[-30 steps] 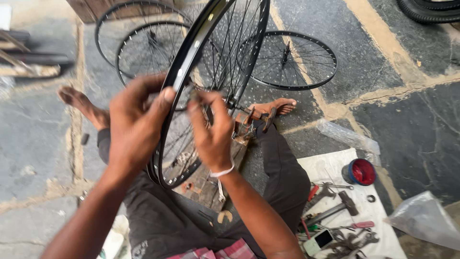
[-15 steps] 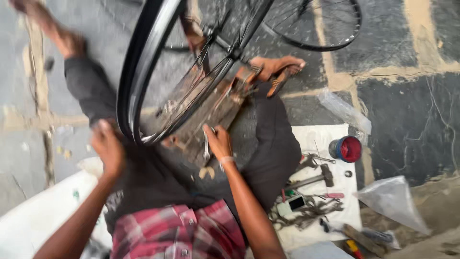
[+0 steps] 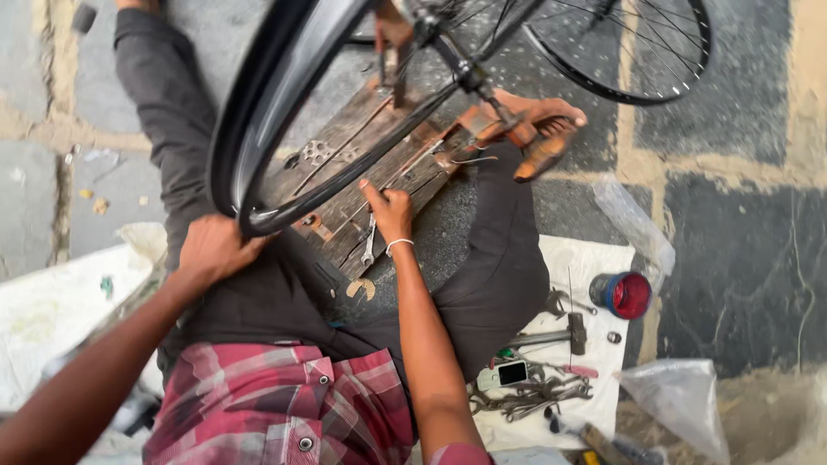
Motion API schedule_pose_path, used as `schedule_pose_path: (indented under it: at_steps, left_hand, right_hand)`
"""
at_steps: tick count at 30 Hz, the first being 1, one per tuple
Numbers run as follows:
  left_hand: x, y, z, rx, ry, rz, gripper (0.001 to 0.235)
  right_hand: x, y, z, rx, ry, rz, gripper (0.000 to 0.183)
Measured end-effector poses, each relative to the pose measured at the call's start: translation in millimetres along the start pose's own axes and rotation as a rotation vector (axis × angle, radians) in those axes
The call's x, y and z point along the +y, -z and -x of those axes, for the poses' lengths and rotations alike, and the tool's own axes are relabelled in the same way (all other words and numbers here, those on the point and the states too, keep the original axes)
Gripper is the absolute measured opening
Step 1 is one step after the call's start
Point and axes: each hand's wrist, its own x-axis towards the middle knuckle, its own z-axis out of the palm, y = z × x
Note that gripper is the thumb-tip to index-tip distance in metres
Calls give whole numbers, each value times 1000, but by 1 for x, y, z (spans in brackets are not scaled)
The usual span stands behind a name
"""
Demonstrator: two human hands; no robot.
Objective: The person sits on the floor and uses a small metal tool to repeatedly tap and adjust the rim of a bicycle wheel. The wheel is held in a wooden stand, and the person rotates it to access different sections while working.
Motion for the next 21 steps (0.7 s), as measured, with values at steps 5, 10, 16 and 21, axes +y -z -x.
schedule_pose_path:
  at_steps: [5, 10, 16, 21]
  left_hand:
    - [-22, -11, -9, 18, 125, 96, 72]
    - [-22, -10, -5, 118, -1, 192, 42]
    - [-6, 11, -3, 39, 95, 259, 40]
    - [-2, 17, -3, 43, -1, 151, 43]
  right_hand:
    - [-2, -4, -6, 33, -28, -59, 66]
    - [-14, -6, -4, 92, -66, -52, 62]
    - [-25, -5, -4, 65, -178, -197, 56]
    - [-28, -5, -2, 66, -210, -294, 55]
